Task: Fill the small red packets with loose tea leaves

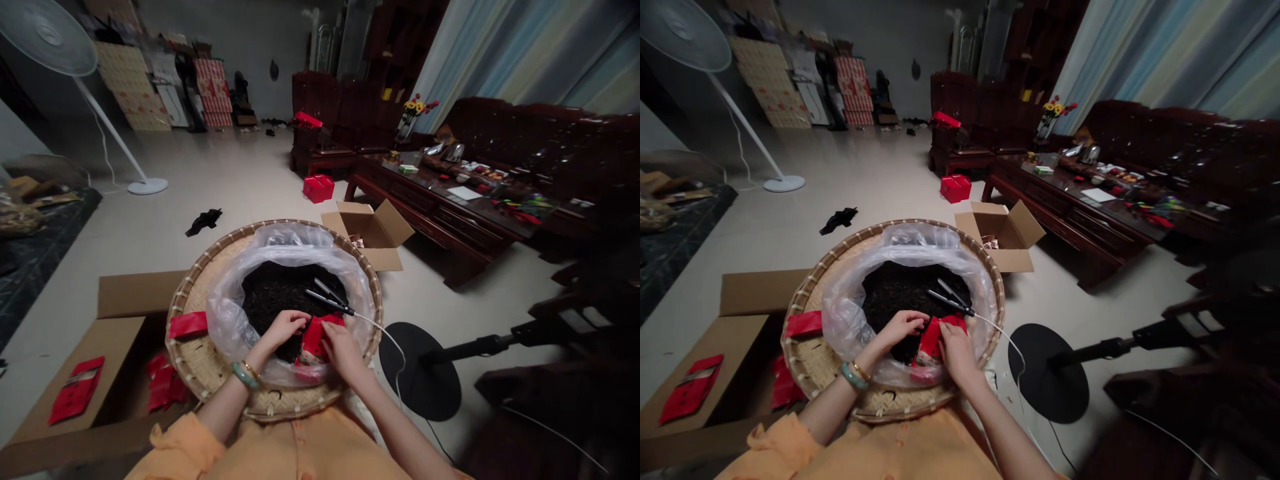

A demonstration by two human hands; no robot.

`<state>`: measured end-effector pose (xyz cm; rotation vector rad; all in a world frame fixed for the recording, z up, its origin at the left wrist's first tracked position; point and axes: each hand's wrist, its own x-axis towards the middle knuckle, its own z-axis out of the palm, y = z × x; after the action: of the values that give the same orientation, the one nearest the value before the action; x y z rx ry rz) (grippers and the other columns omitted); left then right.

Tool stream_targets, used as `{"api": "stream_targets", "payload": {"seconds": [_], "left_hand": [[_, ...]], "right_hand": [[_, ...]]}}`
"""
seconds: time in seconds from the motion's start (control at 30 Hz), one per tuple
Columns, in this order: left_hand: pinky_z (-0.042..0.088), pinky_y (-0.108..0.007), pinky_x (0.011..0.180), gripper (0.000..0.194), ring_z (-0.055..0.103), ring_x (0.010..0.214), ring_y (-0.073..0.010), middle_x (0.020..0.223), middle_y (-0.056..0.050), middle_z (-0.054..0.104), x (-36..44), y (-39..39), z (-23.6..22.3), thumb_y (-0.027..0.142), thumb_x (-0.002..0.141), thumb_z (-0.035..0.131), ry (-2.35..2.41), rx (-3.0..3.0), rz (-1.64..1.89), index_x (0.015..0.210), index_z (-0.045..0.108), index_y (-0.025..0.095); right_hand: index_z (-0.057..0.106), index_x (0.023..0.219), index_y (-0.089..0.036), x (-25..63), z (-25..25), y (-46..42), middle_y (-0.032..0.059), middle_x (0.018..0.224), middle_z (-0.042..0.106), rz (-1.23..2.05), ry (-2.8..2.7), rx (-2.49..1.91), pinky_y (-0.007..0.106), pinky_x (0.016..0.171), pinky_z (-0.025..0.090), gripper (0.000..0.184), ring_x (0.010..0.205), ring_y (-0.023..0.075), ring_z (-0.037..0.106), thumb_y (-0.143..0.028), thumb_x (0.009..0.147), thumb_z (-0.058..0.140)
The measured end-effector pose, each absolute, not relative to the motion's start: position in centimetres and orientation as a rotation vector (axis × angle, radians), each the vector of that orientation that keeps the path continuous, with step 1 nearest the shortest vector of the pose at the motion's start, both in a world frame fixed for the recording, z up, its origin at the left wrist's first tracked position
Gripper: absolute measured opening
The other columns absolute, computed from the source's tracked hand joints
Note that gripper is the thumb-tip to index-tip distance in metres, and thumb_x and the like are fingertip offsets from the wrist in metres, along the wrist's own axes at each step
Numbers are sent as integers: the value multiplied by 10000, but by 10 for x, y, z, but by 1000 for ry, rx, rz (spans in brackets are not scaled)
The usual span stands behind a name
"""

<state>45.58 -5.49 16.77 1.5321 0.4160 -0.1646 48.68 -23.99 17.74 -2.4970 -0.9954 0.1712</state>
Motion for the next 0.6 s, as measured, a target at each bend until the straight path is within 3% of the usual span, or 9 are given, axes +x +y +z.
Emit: {"api": "stream_targets", "payload": {"seconds": [0.17, 0.27, 0.37, 0.47, 0.6], "left_hand": [[485, -251, 653, 244, 628, 722, -142, 853, -80, 716, 451, -60, 163, 169, 719, 577, 381, 1556, -153, 922, 702, 122], [496, -275, 685, 269, 639, 762, -165, 899, -80, 721, 446, -65, 162, 156, 691, 597, 348, 1583, -117, 936, 703, 126], [487, -302, 791, 282, 636, 854, -192, 947, -75, 717, 439, -69, 164, 163, 662, 628, 307, 1621, -42, 931, 710, 135], [442, -313, 888, 276, 612, 945, -206, 1004, -72, 704, 431, -72, 169, 227, 688, 626, 297, 1677, 69, 937, 715, 151], [477, -289, 764, 310, 636, 822, -207, 912, -57, 724, 422, -74, 175, 325, 711, 615, 267, 1725, 128, 946, 717, 150]], "right_hand": [[452, 1315, -163, 475, 155, -243, 143, 1265, 538, -51, -1028, -2420, 419, 953, 412, 470, 1157, 240, 484, -121, 847, 434], [515, 1261, -199, 472, 148, -245, 119, 1255, 549, -170, -1056, -2327, 418, 948, 411, 406, 1160, 231, 467, -152, 863, 450], [655, 1046, -225, 476, 151, -247, 87, 1063, 646, -181, -987, -2200, 398, 882, 443, 249, 1032, 225, 533, -200, 856, 496], [687, 883, -203, 487, 163, -245, 60, 867, 677, -59, -848, -2019, 335, 789, 476, 166, 848, 189, 595, -205, 830, 530], [679, 905, -182, 500, 186, -235, 56, 884, 675, 24, -727, -1875, 282, 738, 485, 181, 808, 167, 612, -217, 820, 523]]}}
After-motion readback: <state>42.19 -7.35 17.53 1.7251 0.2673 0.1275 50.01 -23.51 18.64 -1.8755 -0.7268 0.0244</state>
